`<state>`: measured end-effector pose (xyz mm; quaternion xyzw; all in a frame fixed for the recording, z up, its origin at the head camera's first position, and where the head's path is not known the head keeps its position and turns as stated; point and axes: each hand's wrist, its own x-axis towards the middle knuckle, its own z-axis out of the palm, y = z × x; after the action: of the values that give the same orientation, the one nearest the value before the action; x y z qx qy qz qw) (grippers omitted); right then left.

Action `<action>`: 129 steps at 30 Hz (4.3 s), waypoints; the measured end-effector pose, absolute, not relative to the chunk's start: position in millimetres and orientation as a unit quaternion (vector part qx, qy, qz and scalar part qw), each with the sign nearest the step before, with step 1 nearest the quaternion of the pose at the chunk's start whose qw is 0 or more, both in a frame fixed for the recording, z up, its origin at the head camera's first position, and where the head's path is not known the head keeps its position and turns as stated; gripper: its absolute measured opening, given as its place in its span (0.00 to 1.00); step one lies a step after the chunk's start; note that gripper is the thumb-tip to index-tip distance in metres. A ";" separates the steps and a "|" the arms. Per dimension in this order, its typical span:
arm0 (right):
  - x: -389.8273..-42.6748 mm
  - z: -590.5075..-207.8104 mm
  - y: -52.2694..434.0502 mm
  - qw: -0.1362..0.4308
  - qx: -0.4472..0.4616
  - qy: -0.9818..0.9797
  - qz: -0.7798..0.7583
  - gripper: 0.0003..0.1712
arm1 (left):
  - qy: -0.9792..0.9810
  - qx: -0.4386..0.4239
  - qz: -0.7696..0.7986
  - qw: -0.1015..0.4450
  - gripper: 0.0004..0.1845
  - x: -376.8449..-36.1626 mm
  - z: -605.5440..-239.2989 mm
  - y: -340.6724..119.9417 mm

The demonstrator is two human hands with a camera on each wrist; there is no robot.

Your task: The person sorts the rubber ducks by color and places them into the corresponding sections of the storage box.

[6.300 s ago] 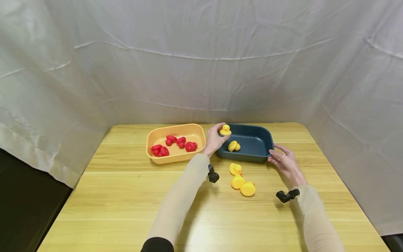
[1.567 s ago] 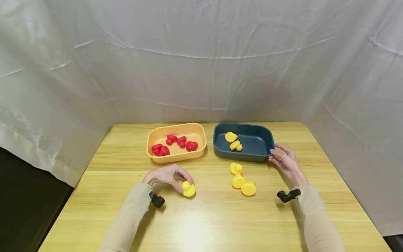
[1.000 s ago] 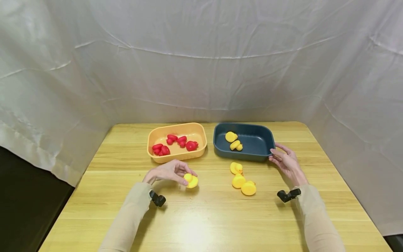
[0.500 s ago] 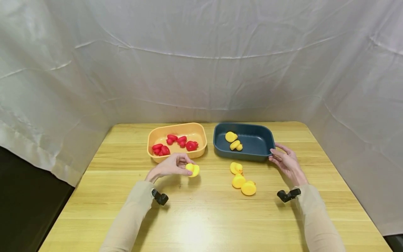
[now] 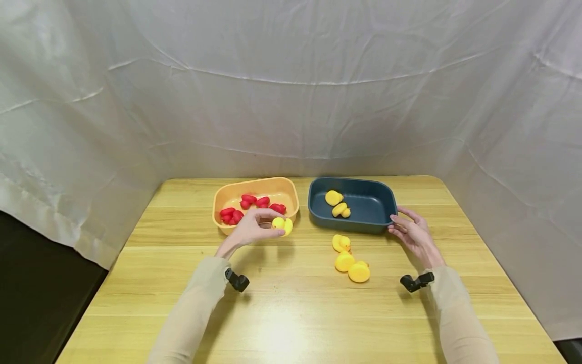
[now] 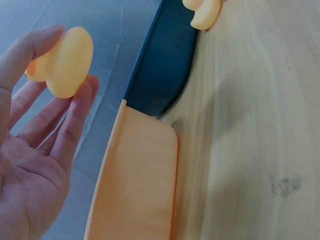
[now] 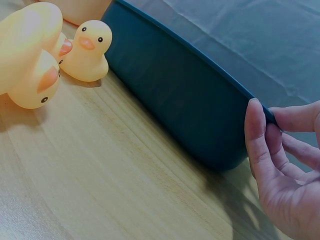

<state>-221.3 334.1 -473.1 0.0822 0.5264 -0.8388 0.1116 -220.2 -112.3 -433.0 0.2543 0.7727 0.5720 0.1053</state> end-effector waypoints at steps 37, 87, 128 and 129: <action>-222.0 -477.2 333.1 0.104 0.079 0.542 -0.830 0.40 | 0.800 0.213 0.561 -0.009 0.21 -251.4 -406.1 -42.0; -219.2 -472.8 333.0 0.110 0.075 0.546 -0.827 0.39 | 0.828 0.174 0.532 0.006 0.20 -280.4 -433.0 16.8; -220.4 -474.1 331.9 0.107 0.081 0.536 -0.833 0.38 | 0.823 0.247 0.512 0.017 0.23 -255.5 -432.3 5.1; -220.2 -474.0 331.7 0.106 0.082 0.537 -0.833 0.38 | 0.820 0.249 0.515 0.016 0.23 -254.0 -432.3 4.8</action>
<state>-220.2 331.7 -474.0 0.0816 0.5366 -0.8331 0.1064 -254.0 4.8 -432.3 0.2489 0.8203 0.5146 0.0165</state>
